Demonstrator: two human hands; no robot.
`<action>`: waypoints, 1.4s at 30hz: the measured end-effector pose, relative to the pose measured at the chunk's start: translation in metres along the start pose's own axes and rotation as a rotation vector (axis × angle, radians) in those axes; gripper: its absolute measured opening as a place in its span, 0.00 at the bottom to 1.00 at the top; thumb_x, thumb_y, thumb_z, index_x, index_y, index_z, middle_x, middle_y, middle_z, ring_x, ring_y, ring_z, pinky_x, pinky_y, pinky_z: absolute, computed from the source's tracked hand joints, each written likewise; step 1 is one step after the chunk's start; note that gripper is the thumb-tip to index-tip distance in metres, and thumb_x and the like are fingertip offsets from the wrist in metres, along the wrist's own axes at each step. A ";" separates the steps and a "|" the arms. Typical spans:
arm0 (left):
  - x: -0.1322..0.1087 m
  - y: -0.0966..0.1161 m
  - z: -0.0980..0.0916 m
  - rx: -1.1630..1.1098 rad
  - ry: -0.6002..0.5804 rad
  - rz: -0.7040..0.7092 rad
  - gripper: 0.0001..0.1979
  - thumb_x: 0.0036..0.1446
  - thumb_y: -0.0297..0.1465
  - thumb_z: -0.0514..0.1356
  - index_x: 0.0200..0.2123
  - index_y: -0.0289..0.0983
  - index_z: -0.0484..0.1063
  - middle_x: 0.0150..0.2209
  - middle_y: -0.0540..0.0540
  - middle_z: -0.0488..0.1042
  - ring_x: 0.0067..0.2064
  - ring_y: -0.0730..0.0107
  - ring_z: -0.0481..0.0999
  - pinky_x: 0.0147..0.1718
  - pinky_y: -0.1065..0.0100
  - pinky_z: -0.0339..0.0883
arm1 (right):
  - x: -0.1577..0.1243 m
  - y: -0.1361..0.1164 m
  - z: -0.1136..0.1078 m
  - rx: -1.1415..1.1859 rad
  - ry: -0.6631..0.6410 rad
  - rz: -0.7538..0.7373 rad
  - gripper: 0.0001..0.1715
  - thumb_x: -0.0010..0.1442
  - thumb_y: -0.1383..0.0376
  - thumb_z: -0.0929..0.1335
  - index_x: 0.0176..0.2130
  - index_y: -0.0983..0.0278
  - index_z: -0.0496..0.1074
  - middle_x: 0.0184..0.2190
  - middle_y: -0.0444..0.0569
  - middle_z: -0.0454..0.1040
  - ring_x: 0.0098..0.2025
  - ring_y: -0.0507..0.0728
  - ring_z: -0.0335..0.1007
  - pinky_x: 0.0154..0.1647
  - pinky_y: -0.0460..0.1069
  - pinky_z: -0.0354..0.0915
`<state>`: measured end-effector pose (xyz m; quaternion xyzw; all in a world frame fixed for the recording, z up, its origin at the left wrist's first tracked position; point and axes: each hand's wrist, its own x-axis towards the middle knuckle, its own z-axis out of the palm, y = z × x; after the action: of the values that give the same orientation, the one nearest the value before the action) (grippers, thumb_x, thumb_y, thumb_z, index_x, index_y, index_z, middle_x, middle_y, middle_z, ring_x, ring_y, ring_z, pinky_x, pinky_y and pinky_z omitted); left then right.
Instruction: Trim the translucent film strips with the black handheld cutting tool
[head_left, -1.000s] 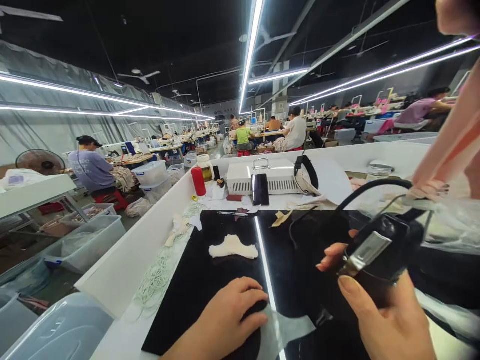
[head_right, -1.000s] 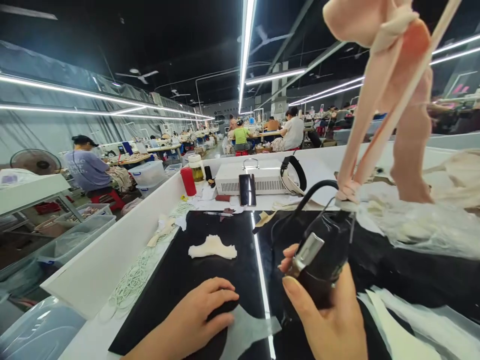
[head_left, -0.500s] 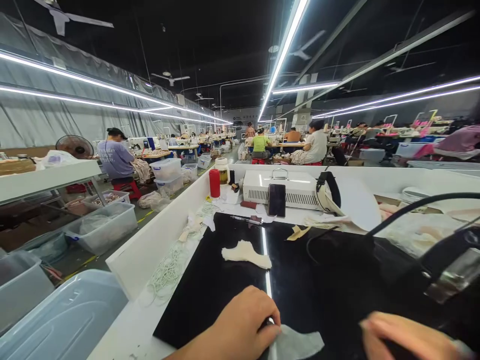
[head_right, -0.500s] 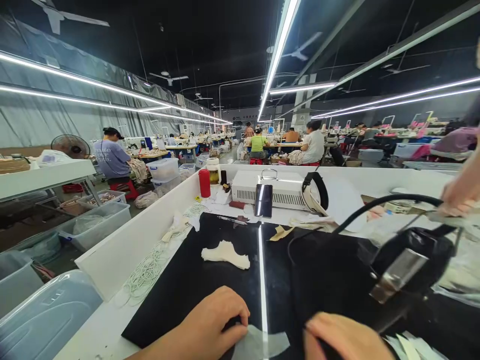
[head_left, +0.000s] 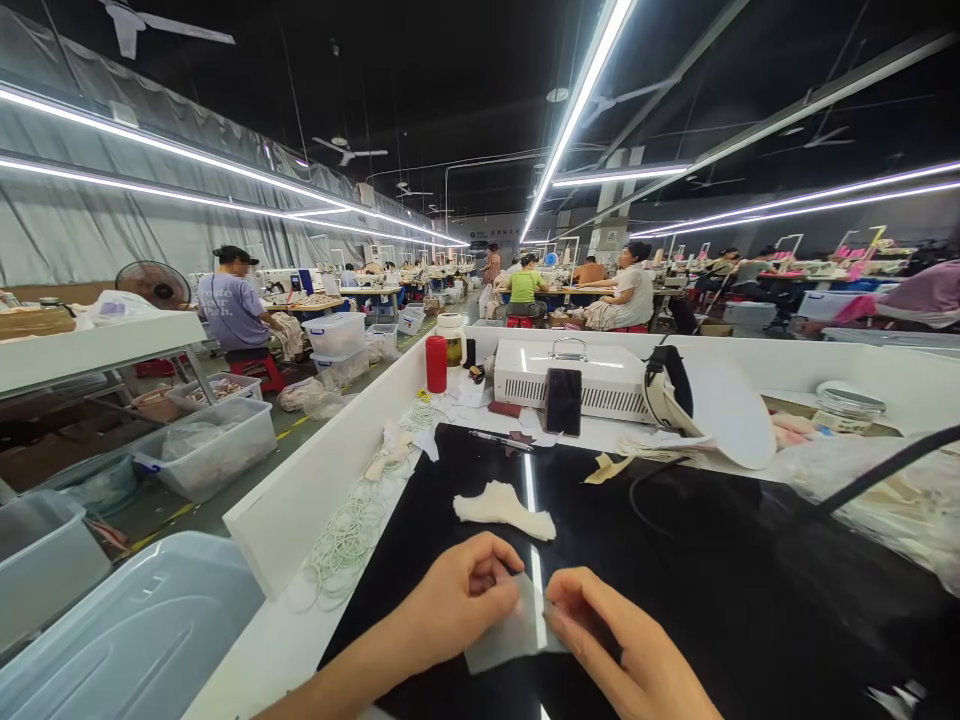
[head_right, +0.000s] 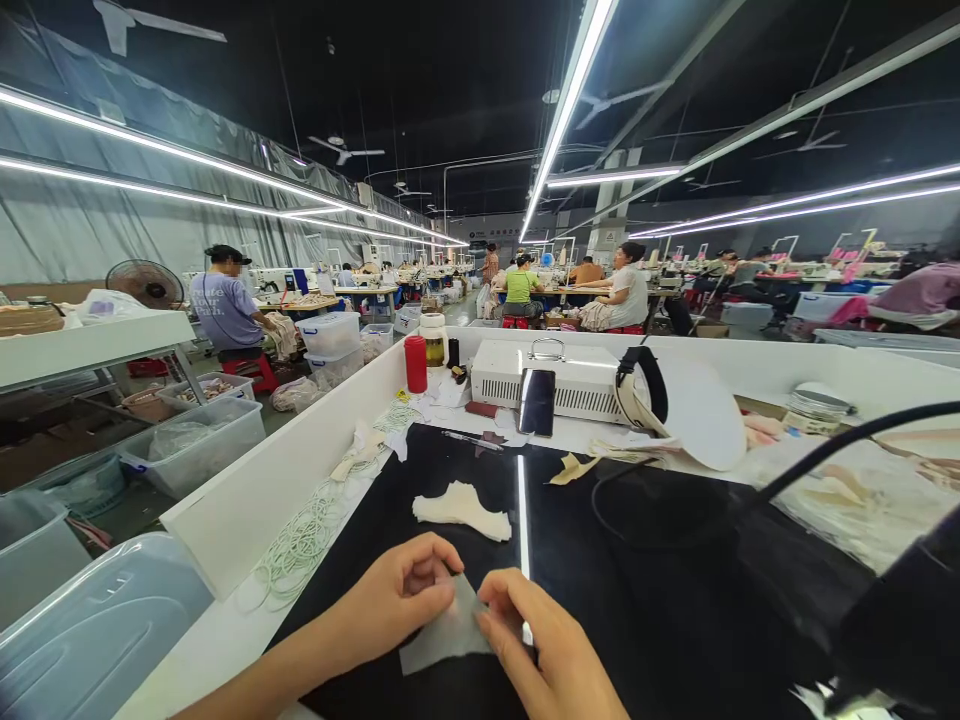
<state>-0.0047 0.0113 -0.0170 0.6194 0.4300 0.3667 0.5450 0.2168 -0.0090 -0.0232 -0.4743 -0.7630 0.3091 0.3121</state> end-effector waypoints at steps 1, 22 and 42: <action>0.002 -0.002 -0.003 -0.012 0.010 -0.007 0.13 0.54 0.28 0.62 0.44 0.35 0.71 0.30 0.54 0.72 0.29 0.76 0.69 0.32 0.72 0.62 | 0.004 0.001 0.001 -0.004 0.010 -0.007 0.14 0.71 0.55 0.63 0.37 0.57 0.72 0.32 0.41 0.75 0.34 0.53 0.74 0.37 0.44 0.70; 0.089 0.007 -0.046 0.723 0.173 0.220 0.20 0.64 0.26 0.57 0.58 0.39 0.72 0.42 0.47 0.79 0.45 0.60 0.78 0.51 0.60 0.68 | 0.104 0.025 0.019 -0.452 0.323 -0.108 0.15 0.73 0.62 0.63 0.39 0.59 0.78 0.35 0.48 0.80 0.38 0.61 0.73 0.40 0.54 0.63; 0.069 -0.002 -0.040 1.112 0.191 0.446 0.18 0.67 0.22 0.57 0.57 0.38 0.70 0.57 0.41 0.74 0.58 0.54 0.73 0.61 0.51 0.65 | 0.013 -0.008 0.018 -0.385 0.113 -0.441 0.07 0.71 0.65 0.66 0.42 0.55 0.75 0.38 0.44 0.81 0.42 0.56 0.78 0.45 0.49 0.71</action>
<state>-0.0173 0.0900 -0.0140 0.8507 0.4642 0.2465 0.0088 0.1935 -0.0034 -0.0257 -0.3640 -0.8736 0.0568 0.3180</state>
